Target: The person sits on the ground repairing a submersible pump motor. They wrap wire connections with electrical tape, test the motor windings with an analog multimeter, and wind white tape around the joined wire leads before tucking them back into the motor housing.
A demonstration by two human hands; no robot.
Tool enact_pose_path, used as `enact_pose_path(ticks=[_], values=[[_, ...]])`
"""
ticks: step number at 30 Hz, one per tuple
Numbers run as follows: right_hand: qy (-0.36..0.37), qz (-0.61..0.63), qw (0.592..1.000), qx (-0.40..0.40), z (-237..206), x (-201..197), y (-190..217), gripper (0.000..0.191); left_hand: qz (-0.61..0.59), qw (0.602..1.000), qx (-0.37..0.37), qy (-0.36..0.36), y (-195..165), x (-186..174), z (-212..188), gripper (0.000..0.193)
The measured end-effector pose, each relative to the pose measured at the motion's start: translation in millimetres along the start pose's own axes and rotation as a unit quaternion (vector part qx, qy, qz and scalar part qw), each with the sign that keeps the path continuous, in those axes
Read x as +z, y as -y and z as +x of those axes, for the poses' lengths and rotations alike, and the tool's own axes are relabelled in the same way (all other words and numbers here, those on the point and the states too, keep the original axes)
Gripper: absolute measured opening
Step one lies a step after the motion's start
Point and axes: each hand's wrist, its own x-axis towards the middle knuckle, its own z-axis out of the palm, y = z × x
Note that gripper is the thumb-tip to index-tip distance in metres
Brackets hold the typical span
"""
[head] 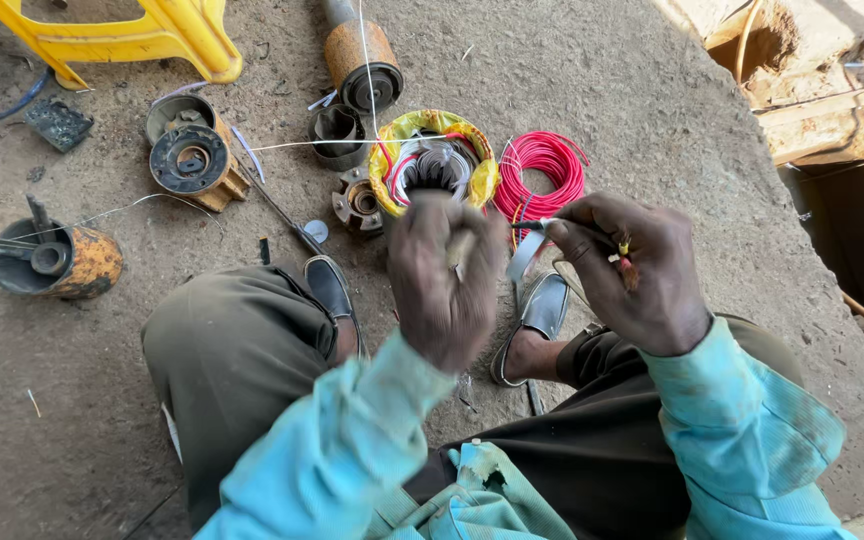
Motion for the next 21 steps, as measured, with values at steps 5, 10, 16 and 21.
enact_pose_path(ticks=[5,10,16,21], values=[[0.036,0.207,0.975,0.070,-1,4,-2,0.016,-0.404,0.863,-0.230,0.198,-24,-12,-2,0.018],[0.000,0.080,0.997,-0.014,-3,9,-2,0.012,-0.182,0.977,0.027,0.111,-19,-15,36,0.028],[-0.061,-0.060,0.989,-0.124,-1,17,-1,0.012,-0.060,0.947,-0.224,0.222,22,7,54,0.036],[-0.043,-0.041,0.988,-0.145,6,17,4,0.018,0.090,0.984,-0.070,0.136,37,7,44,0.046]])
